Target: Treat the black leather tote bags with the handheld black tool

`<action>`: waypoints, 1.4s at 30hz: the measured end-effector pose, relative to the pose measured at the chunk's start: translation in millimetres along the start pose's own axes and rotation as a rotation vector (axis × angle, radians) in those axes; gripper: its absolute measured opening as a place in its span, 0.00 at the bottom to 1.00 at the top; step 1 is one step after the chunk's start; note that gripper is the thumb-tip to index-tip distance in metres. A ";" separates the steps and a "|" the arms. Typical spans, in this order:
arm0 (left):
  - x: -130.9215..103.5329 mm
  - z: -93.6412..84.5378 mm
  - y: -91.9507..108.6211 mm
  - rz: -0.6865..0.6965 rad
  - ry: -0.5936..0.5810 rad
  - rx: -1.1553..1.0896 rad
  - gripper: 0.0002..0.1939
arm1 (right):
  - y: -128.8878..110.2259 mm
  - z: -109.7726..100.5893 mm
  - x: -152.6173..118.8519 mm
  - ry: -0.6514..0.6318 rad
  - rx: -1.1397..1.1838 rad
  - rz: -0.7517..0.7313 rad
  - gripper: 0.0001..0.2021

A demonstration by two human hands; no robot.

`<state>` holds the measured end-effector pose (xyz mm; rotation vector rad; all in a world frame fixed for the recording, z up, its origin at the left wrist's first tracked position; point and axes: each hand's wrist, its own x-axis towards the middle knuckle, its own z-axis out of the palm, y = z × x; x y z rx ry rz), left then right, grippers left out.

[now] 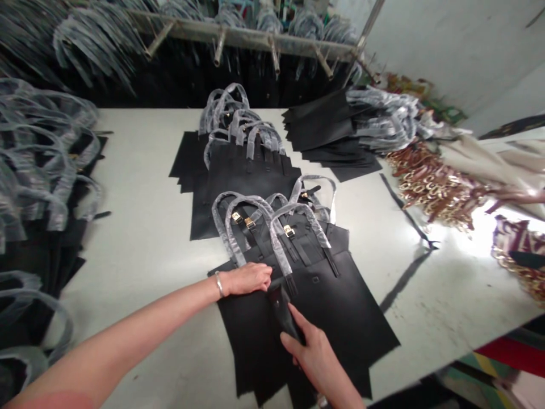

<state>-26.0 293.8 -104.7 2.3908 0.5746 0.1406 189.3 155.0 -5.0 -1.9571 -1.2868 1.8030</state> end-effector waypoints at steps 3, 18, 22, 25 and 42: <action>-0.6 -7.8 -2.1 -0.037 -0.014 -0.196 0.08 | -1.8 0.0 0.0 -0.012 0.005 -0.011 0.32; -57.6 88.2 90.0 -0.049 0.284 -0.083 0.15 | -10.8 7.3 5.2 -0.016 -0.043 -0.074 0.31; -55.4 92.6 89.8 -0.050 0.212 -0.006 0.11 | -24.4 15.9 12.5 0.003 -0.097 -0.109 0.30; -58.3 91.8 86.9 -0.037 0.190 0.043 0.12 | -25.1 15.6 8.0 -0.020 -0.101 -0.061 0.31; -65.1 106.6 81.3 0.150 0.280 0.128 0.15 | -13.0 17.4 -7.2 -0.004 -0.128 0.028 0.33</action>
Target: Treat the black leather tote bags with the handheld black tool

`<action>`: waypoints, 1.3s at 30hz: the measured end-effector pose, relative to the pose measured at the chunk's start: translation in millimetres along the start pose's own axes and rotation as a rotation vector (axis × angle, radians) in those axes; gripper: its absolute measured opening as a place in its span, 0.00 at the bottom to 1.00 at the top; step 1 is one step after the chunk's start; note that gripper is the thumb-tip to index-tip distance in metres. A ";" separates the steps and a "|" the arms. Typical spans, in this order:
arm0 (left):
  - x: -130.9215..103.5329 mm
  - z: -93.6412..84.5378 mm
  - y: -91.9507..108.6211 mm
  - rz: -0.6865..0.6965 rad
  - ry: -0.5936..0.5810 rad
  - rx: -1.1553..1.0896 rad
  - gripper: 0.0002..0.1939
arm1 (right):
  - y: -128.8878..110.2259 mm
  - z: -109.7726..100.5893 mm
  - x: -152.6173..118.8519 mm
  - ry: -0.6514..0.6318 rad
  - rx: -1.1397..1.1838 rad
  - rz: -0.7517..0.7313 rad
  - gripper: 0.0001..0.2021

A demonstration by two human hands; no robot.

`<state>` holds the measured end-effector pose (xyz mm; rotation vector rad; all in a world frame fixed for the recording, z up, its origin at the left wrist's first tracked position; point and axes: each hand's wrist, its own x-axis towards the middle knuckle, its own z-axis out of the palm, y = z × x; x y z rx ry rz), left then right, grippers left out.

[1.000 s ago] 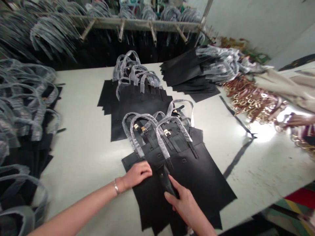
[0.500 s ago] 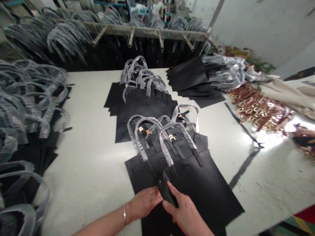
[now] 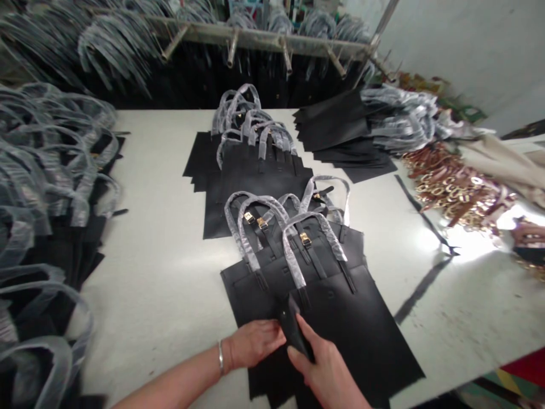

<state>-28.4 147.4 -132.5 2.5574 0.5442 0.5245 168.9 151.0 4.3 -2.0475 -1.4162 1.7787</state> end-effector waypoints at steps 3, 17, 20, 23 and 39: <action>1.8 -3.2 0.3 0.003 -0.037 -0.005 0.13 | -8.7 3.4 7.2 0.007 -0.031 -0.020 0.31; 1.3 -3.4 1.1 0.065 0.037 0.034 0.12 | 9.6 -4.3 -5.5 0.012 0.025 -0.027 0.32; 0.8 -0.5 2.6 0.046 0.044 0.045 0.07 | -1.1 13.7 9.8 0.041 0.062 -0.074 0.31; -2.8 1.8 6.0 0.020 0.101 0.073 0.05 | -14.0 17.8 19.9 0.106 0.137 -0.187 0.30; 83.5 9.8 43.1 -0.108 -0.024 0.168 0.25 | 73.6 -93.2 -10.3 0.321 0.622 0.069 0.33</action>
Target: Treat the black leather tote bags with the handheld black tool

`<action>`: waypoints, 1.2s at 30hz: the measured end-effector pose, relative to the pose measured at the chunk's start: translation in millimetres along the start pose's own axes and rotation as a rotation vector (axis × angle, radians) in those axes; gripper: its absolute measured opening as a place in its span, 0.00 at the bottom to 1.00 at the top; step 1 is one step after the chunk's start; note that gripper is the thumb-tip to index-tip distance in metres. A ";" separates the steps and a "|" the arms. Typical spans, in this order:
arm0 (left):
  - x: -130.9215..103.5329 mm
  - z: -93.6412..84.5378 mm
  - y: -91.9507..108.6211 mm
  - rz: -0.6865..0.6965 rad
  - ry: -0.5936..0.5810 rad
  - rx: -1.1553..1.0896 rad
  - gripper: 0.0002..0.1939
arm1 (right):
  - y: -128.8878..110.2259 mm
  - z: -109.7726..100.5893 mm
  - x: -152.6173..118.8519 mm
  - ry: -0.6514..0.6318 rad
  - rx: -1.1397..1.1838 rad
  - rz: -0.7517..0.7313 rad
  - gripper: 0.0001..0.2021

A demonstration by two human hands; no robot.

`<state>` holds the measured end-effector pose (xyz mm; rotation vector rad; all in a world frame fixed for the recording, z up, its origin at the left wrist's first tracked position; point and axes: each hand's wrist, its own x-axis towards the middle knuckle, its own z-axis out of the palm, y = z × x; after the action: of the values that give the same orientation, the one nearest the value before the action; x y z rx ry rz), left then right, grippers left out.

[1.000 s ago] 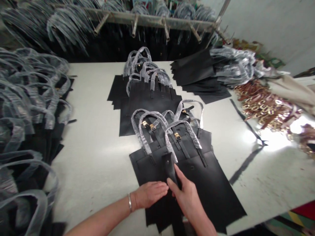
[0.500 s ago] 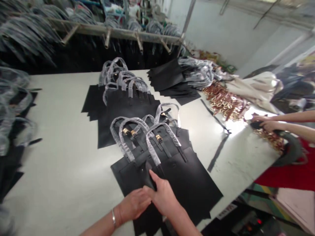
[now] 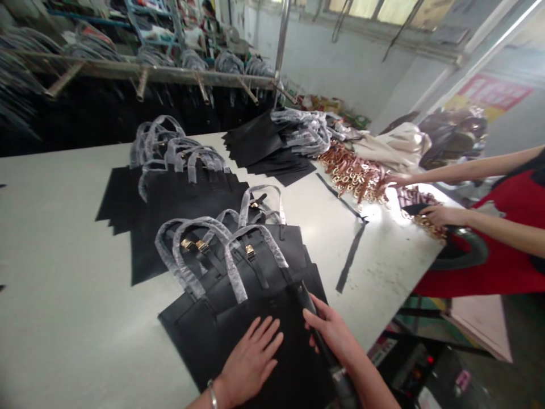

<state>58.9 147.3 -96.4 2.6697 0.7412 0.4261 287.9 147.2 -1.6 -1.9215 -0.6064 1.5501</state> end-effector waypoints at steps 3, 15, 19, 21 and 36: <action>-0.9 5.6 -1.8 0.014 -0.064 0.007 0.25 | -12.9 2.1 14.9 0.000 0.022 -0.037 0.31; 0.5 6.1 -1.8 0.008 -0.076 0.009 0.25 | -21.9 -52.2 26.5 0.029 0.050 -0.009 0.19; 1.5 5.5 -1.8 -0.004 -0.092 0.004 0.24 | -36.2 -46.9 49.3 0.045 0.075 -0.047 0.16; 2.2 4.9 -1.6 -0.014 -0.097 -0.005 0.24 | -42.7 -47.0 52.2 0.057 0.088 -0.074 0.18; -13.0 25.0 -0.8 -0.010 0.013 -0.088 0.18 | 18.1 24.5 10.6 -0.215 -0.067 -0.070 0.35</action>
<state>57.1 134.9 -121.6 2.5822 0.7225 0.4633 266.0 145.2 -25.3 -1.7738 -0.8177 1.7246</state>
